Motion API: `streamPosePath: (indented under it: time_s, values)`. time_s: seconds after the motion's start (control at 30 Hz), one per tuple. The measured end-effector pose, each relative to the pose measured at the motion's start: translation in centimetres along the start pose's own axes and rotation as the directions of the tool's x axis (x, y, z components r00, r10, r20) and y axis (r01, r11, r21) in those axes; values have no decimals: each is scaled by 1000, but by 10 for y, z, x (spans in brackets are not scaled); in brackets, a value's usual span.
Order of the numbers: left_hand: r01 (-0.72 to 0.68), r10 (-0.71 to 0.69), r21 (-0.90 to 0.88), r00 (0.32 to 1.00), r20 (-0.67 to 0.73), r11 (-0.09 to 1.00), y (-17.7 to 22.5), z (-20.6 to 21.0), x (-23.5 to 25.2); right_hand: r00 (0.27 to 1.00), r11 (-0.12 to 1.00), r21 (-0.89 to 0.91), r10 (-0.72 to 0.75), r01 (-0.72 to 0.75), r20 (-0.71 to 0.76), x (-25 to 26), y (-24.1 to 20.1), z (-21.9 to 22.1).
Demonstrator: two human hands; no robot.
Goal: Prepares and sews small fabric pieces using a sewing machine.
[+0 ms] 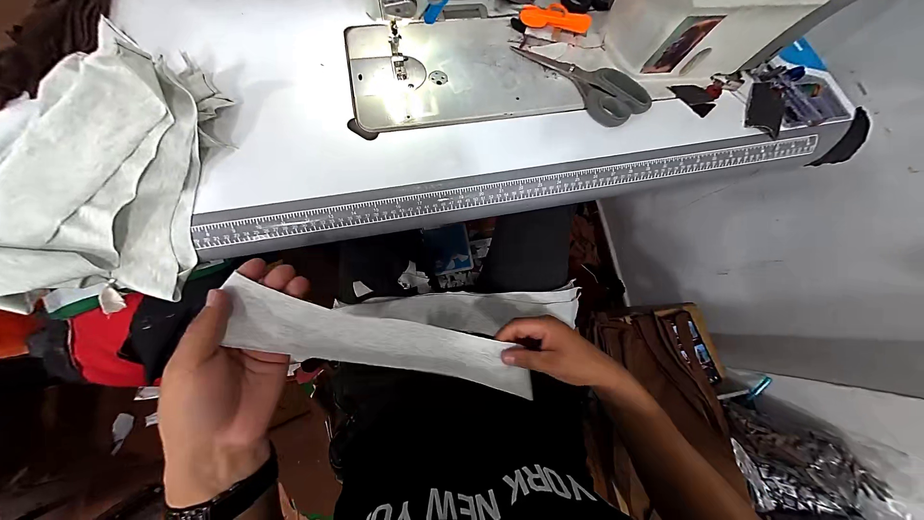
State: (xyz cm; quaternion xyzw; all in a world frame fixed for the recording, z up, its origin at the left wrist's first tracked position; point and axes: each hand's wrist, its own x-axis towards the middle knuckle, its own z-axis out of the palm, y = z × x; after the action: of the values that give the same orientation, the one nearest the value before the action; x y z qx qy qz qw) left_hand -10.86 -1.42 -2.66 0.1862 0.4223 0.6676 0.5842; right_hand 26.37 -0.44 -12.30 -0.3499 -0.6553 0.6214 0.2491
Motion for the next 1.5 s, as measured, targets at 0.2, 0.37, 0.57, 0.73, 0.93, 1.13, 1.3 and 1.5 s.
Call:
streamPosePath:
  time_s: [0.2, 0.37, 0.57, 0.73, 0.93, 1.13, 1.3, 1.5]
  values:
    - [-18, 18, 3, 976, -215, 1000, -8, -37, 12, 956, 980, 117, 182, -158, -231, -52, 4, -14]
    - [44, -47, -17, 965, -258, 999, -10, -57, 16, 968, 906, 380, 235, -186, -85, -81, 2, -33]
    - [-9, 118, 386, 959, -259, 922, -17, -49, 11, 984, 970, 171, -170, 175, -44, -83, -35, -28]
    - [-284, 406, 488, 899, -164, 825, -17, -5, 3, 833, 674, -620, -550, 403, -56, -58, -98, 2]
    - [-350, 328, 373, 936, 125, 859, -25, 42, -14, 696, 605, -597, -710, 526, -107, -6, -134, 29]
    - [-337, 258, 219, 910, 324, 915, -49, 80, -27, 743, 740, 76, -658, 668, -123, 50, -153, 78]
    - [-323, 264, 86, 876, 403, 942, -60, 83, -37, 755, 822, -155, -565, 547, -333, 69, -152, 73]
    - [-164, 182, -79, 910, 372, 983, -55, 87, -35, 748, 819, -145, -568, 556, -344, 69, -148, 65]
